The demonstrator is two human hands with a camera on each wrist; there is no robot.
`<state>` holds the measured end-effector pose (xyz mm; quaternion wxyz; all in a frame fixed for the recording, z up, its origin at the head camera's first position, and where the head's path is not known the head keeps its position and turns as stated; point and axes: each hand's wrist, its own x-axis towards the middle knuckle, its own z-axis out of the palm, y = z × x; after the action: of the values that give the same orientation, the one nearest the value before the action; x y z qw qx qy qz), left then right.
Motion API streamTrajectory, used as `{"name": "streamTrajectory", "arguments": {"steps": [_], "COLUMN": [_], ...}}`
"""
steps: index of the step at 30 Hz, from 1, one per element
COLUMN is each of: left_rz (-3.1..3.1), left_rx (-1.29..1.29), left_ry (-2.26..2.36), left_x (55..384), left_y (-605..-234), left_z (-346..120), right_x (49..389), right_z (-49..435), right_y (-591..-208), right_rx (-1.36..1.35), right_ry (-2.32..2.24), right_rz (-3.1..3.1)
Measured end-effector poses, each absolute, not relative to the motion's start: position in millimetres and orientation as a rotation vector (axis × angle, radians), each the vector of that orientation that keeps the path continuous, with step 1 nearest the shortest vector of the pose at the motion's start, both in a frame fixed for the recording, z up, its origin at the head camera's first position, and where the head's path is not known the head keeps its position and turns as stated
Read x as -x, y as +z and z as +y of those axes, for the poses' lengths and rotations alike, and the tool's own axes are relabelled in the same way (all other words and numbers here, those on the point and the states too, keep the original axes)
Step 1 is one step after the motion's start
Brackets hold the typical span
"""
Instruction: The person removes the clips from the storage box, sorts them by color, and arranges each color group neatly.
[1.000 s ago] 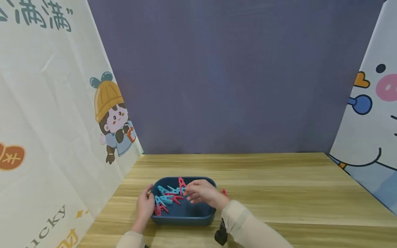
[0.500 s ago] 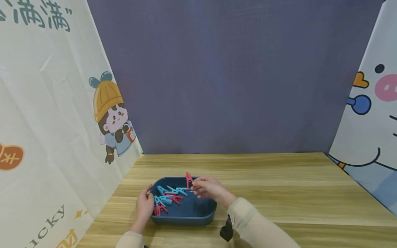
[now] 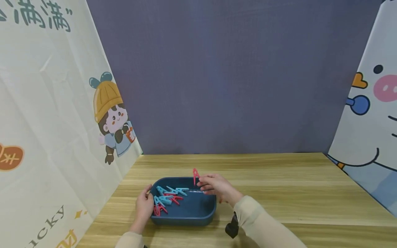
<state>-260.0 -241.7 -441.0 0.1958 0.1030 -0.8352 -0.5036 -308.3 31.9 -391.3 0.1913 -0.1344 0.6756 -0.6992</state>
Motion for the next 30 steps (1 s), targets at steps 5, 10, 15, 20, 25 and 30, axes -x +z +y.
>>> {"name": "streamTrajectory", "arguments": {"steps": [5, 10, 15, 20, 25, 30], "left_rz": [-2.354, -2.355, -2.356, -2.361, -2.362, -2.356], "left_rx": [-0.295, -0.303, -0.299, -0.301, -0.297, -0.303], "left_ry": [-1.42, -1.415, -1.401, -1.408, -1.426, -1.422], "left_x": [258.9, 258.4, 258.2, 258.5, 259.3, 259.7], "left_y": [-440.1, -439.5, -439.0, -438.9, -438.7, -438.8], "left_z": [-242.4, -242.7, -241.7, -241.8, -242.5, -242.2], "right_x": [309.3, 310.5, 313.3, 315.5, 319.5, 322.9], "right_z": [36.9, 42.6, 49.3, 57.2, 65.9, 74.1], "right_y": [-390.2, -389.8, -393.6, -396.9, -399.3, -404.4], "right_rx": [0.37, 0.336, 0.295, 0.281, 0.271, 0.25], "right_ry": [-1.989, -1.993, -2.007, -2.014, -2.031, -2.044], "right_rz": [1.882, 1.907, 1.905, 1.905, 1.915, 1.923]}}
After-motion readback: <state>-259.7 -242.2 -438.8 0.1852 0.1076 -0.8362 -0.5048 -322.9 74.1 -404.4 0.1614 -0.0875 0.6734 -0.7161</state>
